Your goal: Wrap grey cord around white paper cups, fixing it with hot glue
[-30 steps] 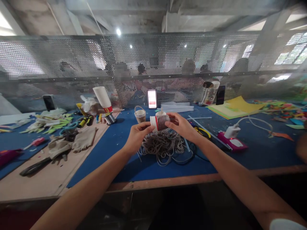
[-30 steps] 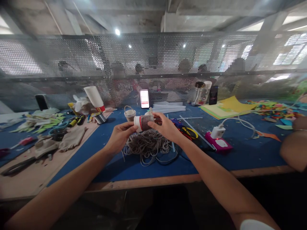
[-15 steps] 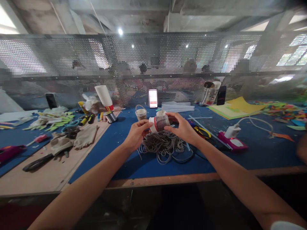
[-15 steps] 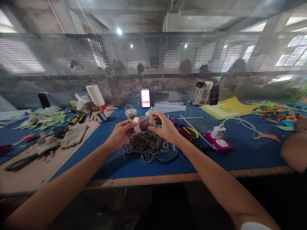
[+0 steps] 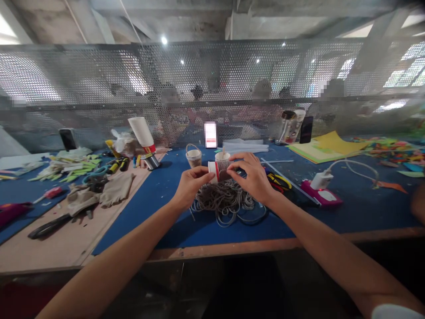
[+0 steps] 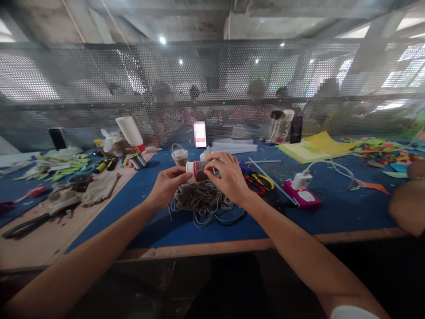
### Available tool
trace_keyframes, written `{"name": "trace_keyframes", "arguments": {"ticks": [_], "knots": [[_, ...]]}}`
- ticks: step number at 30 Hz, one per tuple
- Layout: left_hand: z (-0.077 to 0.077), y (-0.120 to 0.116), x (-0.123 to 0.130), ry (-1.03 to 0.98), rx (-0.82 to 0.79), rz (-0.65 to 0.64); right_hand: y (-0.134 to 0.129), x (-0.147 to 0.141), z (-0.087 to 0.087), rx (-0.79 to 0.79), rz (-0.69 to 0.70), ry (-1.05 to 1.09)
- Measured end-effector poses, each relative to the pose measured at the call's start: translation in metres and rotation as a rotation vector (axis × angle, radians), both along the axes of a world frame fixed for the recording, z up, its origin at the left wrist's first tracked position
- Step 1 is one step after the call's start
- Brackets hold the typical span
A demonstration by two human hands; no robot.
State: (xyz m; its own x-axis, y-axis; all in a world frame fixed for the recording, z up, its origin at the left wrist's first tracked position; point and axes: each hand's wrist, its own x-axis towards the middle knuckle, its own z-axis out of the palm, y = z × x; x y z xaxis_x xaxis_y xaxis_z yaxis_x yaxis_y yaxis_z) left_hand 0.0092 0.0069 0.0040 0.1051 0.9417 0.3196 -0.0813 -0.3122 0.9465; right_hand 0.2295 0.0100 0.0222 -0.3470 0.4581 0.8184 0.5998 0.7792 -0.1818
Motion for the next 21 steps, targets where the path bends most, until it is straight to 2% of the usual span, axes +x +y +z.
{"name": "trace_keyframes", "arguments": {"ticks": [6,9,11,14,16,18,21], "knots": [[-0.001,0.003,-0.001,-0.029,0.029,0.059,-0.011,-0.004,0.006,0.001,0.157,-0.024],[-0.002,0.006,-0.003,-0.055,0.032,0.075,-0.004,0.004,0.009,-0.014,0.13,0.08],[-0.003,0.006,-0.003,-0.069,0.028,0.07,0.01,0.016,0.009,-0.028,0.003,0.159],[-0.002,0.005,-0.003,-0.076,0.018,0.067,0.035,0.044,0.005,-0.106,-0.271,0.165],[-0.001,0.005,-0.002,-0.076,0.019,0.077,0.05,0.064,0.0,-0.231,-0.468,0.074],[0.0,0.004,-0.001,-0.083,0.03,0.084,0.061,0.08,-0.006,-0.43,-0.61,-0.028],[0.002,0.004,-0.001,-0.094,0.047,0.084,0.07,0.094,-0.015,-0.651,-0.625,-0.19]]}}
